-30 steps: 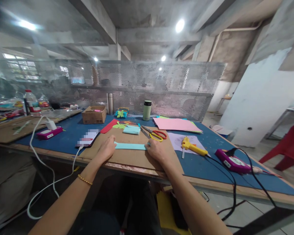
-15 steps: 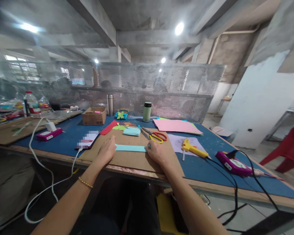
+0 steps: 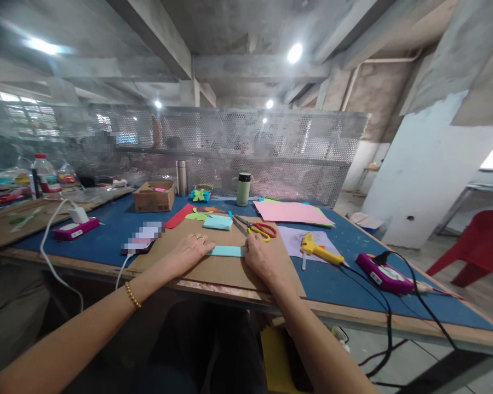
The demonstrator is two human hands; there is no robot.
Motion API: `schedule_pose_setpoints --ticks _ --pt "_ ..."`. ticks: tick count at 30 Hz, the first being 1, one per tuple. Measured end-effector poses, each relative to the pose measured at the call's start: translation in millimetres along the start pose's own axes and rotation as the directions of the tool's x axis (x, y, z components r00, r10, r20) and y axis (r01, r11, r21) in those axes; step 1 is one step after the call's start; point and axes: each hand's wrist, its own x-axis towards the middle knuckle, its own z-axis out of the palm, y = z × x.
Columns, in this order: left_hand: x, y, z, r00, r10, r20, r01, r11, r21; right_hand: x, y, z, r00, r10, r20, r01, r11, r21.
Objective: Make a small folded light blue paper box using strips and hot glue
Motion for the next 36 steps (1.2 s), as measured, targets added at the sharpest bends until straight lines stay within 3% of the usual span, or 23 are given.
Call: schedule_pose_setpoints --ticks 4,9,15,18,20,22,24,28,33,36 --pt "-2.9 10.1 -5.3 0.999 0.034 0.043 -0.033 0.999 -0.006 1.5 6.5 8.9 0.999 -0.001 0.042 0.001 1.0 0.009" --pt "-6.5 37.5 -6.8 0.986 -0.125 0.109 0.117 0.99 0.075 0.6 8.4 8.5 0.996 0.025 0.083 -0.022 0.999 -0.034" --pt "-4.7 50.5 -10.5 0.974 -0.192 0.119 0.187 0.981 0.055 -6.8 -0.1 -9.9 0.997 0.036 0.064 -0.027 0.99 -0.137" --pt "-5.2 49.3 -14.8 0.972 -0.191 0.135 0.187 0.981 0.043 -9.0 -13.7 -22.0 0.999 -0.021 0.033 0.026 0.987 -0.162" --pt "-5.9 48.9 -18.2 0.969 -0.188 0.157 0.184 0.982 0.04 -11.8 -28.5 -27.5 0.989 -0.136 0.055 0.14 0.987 -0.073" --pt "-6.3 49.0 -20.9 0.966 -0.189 0.178 0.184 0.982 0.042 -17.2 -45.6 -29.8 0.948 -0.295 0.121 0.284 0.953 0.102" --pt "-6.3 49.2 -22.2 0.963 -0.193 0.189 0.19 0.981 0.038 -25.0 -60.2 -29.1 0.911 -0.376 0.168 0.337 0.915 0.223" --pt "-6.6 48.5 -20.9 0.959 -0.198 0.203 0.193 0.98 0.047 -39.1 -69.0 -28.1 0.911 -0.364 0.193 0.303 0.91 0.284" --pt "-8.2 45.9 -15.2 0.968 -0.191 0.162 0.184 0.981 0.056 -43.0 -56.1 -38.5 0.898 -0.334 0.286 0.236 0.915 0.328" --pt "-7.9 44.5 -10.8 0.97 -0.201 0.137 0.197 0.979 0.044 -43.3 -51.9 -41.4 0.911 -0.306 0.276 0.218 0.926 0.308"
